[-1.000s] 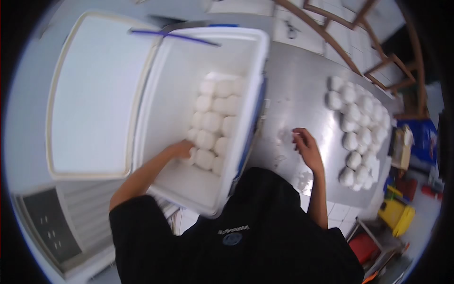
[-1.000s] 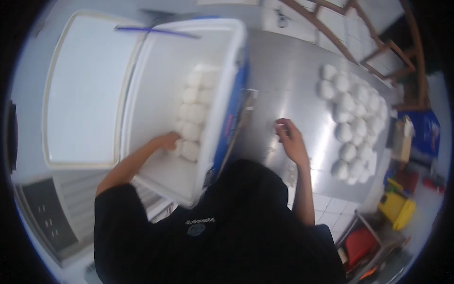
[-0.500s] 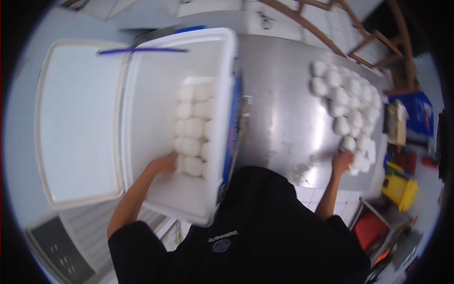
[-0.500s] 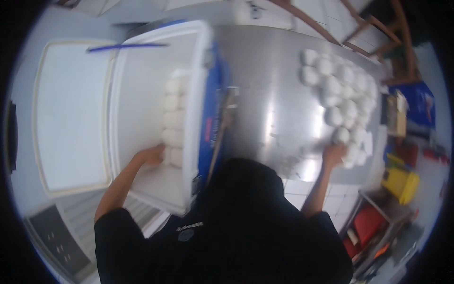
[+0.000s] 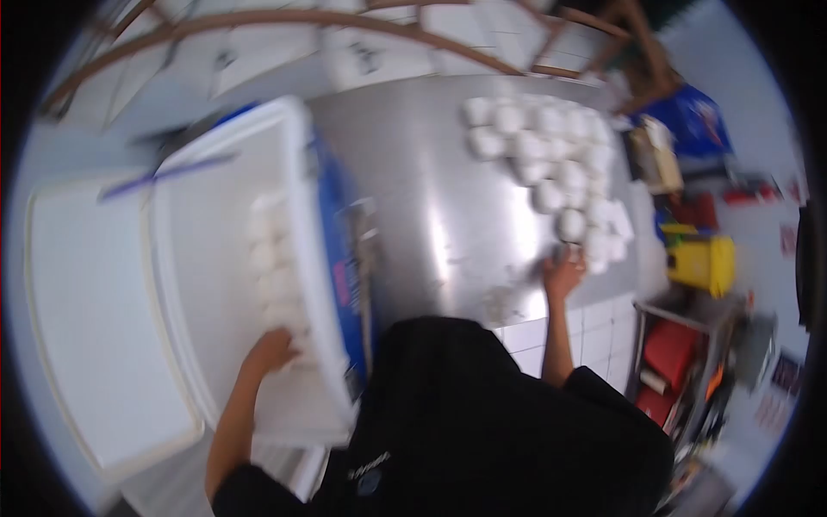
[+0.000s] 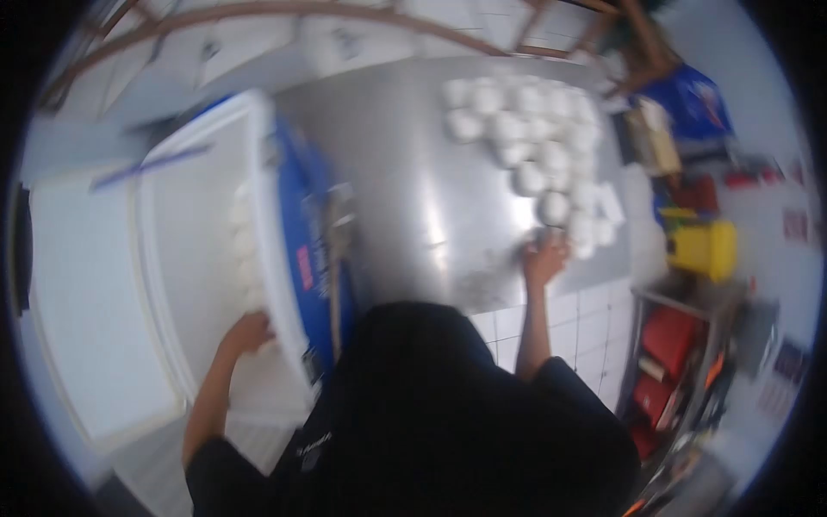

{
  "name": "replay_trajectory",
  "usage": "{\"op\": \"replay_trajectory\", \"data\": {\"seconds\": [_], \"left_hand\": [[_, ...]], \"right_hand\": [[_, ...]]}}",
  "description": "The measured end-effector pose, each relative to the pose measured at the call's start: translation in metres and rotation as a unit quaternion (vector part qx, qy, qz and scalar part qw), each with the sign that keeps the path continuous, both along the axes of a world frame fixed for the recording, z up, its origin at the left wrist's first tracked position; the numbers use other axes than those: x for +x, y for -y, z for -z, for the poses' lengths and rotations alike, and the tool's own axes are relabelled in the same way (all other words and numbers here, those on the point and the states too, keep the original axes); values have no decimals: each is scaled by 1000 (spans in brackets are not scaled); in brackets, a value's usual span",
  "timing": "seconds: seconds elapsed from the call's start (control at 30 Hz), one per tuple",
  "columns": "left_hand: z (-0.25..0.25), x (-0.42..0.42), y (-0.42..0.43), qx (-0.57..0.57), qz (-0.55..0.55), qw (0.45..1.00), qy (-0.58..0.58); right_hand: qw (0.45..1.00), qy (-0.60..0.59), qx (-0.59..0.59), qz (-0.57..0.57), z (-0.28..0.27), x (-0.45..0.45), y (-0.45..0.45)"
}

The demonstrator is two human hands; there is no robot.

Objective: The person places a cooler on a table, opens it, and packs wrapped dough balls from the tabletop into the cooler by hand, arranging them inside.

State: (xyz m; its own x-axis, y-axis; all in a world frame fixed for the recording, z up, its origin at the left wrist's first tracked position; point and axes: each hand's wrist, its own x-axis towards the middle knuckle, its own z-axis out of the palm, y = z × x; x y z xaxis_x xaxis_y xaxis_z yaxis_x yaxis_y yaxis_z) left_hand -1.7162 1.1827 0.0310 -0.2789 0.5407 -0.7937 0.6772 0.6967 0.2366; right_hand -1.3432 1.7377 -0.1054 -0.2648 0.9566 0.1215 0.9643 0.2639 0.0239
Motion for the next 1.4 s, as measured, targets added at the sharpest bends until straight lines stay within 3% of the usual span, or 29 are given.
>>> {"op": "replay_trajectory", "data": {"seconds": [0.03, 0.1, 0.17, 0.2, 0.27, 0.4, 0.47, 0.53, 0.57, 0.6, 0.63, 0.67, 0.7, 0.77, 0.83, 0.9, 0.97, 1.07, 1.1, 1.13, 1.17, 1.2, 1.23, 1.27, 1.3, 1.33, 1.37, 1.4], "left_hand": [[-13, -2, -17, -42, -150, 987, 37], [-33, -7, -37, -76, -188, 976, 76], [-21, 5, -24, -45, -101, 993, 49], [-23, 6, -26, -35, -60, 997, 37], [-24, 12, -28, -72, 17, 996, -40], [-75, 18, -75, -197, 122, 963, -141], [-109, 5, -101, -213, 21, 960, -178], [-159, -7, -117, -14, 35, 947, -320], [-194, -5, -142, 99, -17, 918, -384], [-234, 2, -174, 166, -115, 897, -393], [-254, 8, -191, 290, -169, 868, -367], [-270, 16, -207, 374, -236, 854, -275], [-276, 22, -215, 417, -232, 860, -181], [-285, 34, -240, 391, -266, 879, 58], [-261, 44, -259, 375, -219, 897, 82], [-238, 43, -275, 400, -211, 885, 112], [-232, 37, -286, 398, -262, 862, 170], [-237, 22, -273, 396, -370, 798, 265], [-239, 10, -257, 398, -406, 770, 290], [-237, -4, -236, 409, -370, 796, 252], [-229, -19, -209, 414, -335, 819, 214], [-225, -34, -184, 417, -299, 840, 175], [-226, -47, -161, 344, -310, 875, 143], [-227, -60, -139, 267, -321, 902, 114], [-224, -68, -122, 187, -330, 921, 87], [-214, -75, -108, 110, -293, 949, 42], [-196, -82, -91, 31, -252, 967, -2], [-175, -87, -74, -49, -209, 976, -43]], "right_hand": [[999, -40, -21, 16, -10, -3, 0], [991, -123, -41, 23, -35, -9, 0], [996, -76, 10, 42, -48, -4, 9], [991, -119, -16, 58, -48, -1, 11], [973, -203, -73, 80, -46, -1, 11], [973, -172, -112, 106, -53, -10, 32], [979, -164, -70, 96, -24, -4, 26], [979, -171, -79, 82, -10, -4, 24], [975, -182, -102, 78, -8, -8, 19], [934, -295, -195, 55, 8, -3, 5], [871, -398, -286, 37, 24, -5, -1], [705, -514, -454, 181, -60, -49, 22], [692, -520, -494, 79, -54, -54, 19], [588, -605, -536, 39, -149, -118, 53], [547, -621, -558, -63, -226, -163, 87], [674, -556, -408, -266, -268, -194, 114], [662, -519, -335, -424, -299, -207, 142], [500, -609, -476, -390, -305, -202, 135], [492, -628, -492, -348, -289, -195, 110], [605, -597, -424, -311, -269, -186, 79], [777, -489, -283, -279, -238, -169, 44], [842, -442, -253, -179, -219, -149, 19], [930, -303, -91, -188, -155, -108, -35], [947, -269, -65, -161, -143, -81, -64], [970, -189, -24, -153, -77, -21, -126], [999, -25, -17, -23, -77, -5, -126], [994, 75, -53, 62, -84, 2, -119], [987, 84, -99, 100, -59, 22, -132]]}}
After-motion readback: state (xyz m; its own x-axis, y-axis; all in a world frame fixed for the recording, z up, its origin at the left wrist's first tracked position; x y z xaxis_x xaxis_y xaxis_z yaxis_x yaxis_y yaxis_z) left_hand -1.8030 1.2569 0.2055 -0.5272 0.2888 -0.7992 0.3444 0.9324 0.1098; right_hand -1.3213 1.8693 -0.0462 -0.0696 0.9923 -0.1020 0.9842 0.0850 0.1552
